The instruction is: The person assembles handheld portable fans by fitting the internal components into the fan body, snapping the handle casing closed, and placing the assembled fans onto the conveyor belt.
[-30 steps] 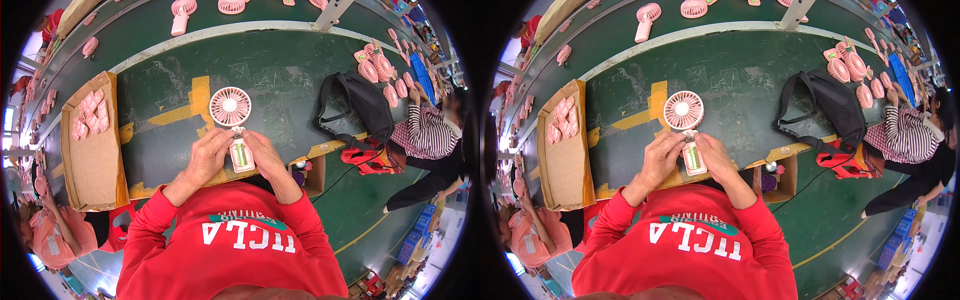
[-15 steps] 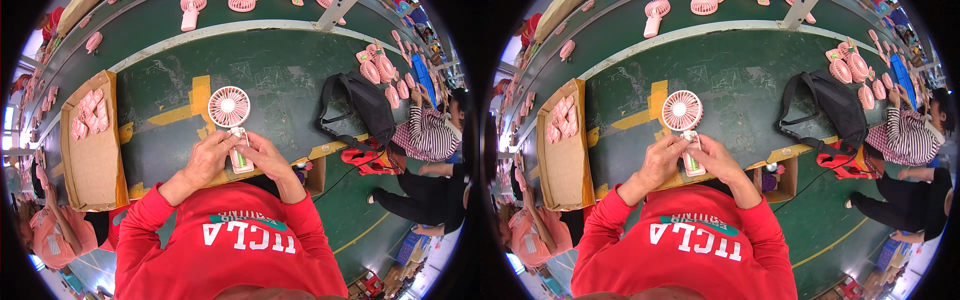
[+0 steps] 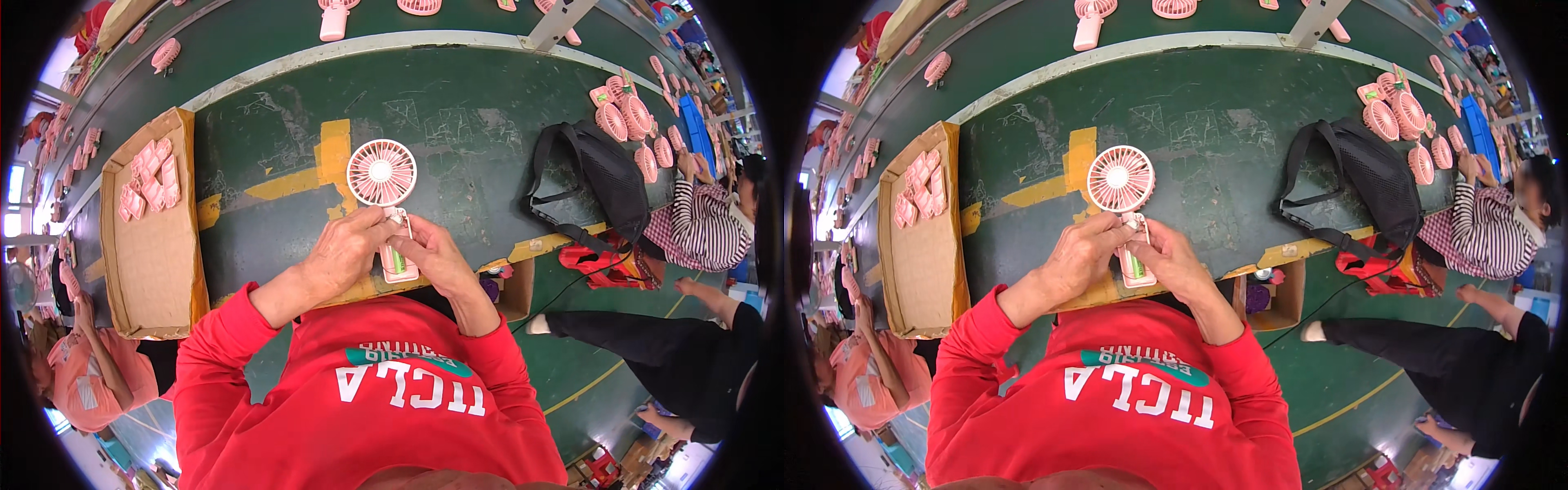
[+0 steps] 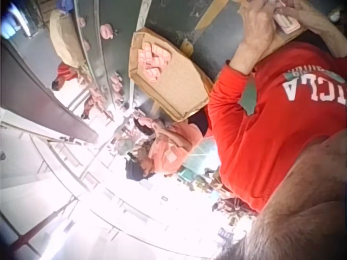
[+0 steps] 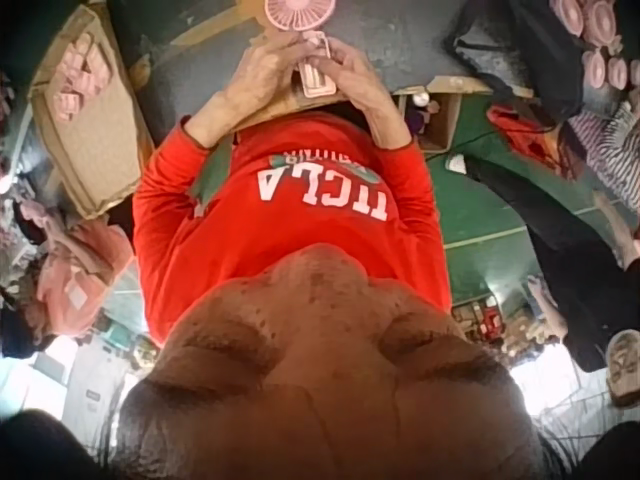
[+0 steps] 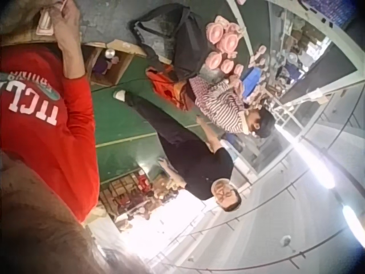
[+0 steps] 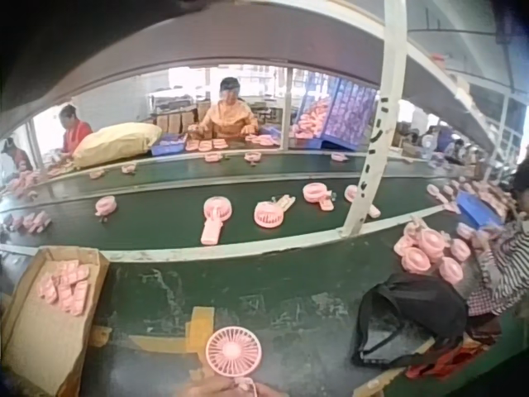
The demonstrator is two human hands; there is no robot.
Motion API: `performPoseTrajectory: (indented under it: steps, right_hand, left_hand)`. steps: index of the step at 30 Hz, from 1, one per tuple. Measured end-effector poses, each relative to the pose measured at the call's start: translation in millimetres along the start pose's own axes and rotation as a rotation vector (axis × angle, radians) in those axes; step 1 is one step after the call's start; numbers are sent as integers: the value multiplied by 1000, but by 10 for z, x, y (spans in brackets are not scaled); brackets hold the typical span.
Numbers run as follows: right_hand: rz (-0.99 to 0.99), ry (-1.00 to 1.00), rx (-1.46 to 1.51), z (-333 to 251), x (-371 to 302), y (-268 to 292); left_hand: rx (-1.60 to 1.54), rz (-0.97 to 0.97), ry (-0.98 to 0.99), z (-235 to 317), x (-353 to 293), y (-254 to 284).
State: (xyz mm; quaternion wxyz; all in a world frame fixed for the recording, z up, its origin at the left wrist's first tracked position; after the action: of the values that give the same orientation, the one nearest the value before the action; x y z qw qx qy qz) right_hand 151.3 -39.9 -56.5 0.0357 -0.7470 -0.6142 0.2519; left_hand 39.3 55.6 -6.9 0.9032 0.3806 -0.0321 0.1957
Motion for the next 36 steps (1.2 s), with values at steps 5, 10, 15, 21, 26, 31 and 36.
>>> performPoseTrajectory:
  steps: [5,10,15,21,26,31,36]
  right_hand:
    - [-16,8,-15,-4,7,8]
    - [-23,-15,-26,17,13,32]
    - [-33,-26,-26,42,16,44]
    - [-19,-4,-3,30,-3,6]
    - [-13,-21,6,9,2,6]
    - [3,9,-7,1,4,-28]
    - [32,7,-55,-7,5,-26]
  left_hand:
    - [16,-70,6,33,61,75]
    - [49,-124,7,13,126,90]
    - [65,-27,-29,41,189,79]
    - [50,-90,-16,-2,242,35]
    - [120,-153,14,-43,280,7]
    - [66,-143,34,-48,271,-1]
    - [117,-69,-51,0,250,-41]
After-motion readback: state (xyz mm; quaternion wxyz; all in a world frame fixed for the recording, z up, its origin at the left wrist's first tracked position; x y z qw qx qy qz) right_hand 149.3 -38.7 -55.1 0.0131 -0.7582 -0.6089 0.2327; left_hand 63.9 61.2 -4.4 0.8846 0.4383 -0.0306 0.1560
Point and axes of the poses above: each hand's wrist, its own x-axis towards the middle knuckle, its own y-axis out of the back of the hand, z = x × y, the point moved 3 cm from there along x, towards the middle knuckle, and after that the axes turned 6 degrees about -x, right-handed, at the moved point
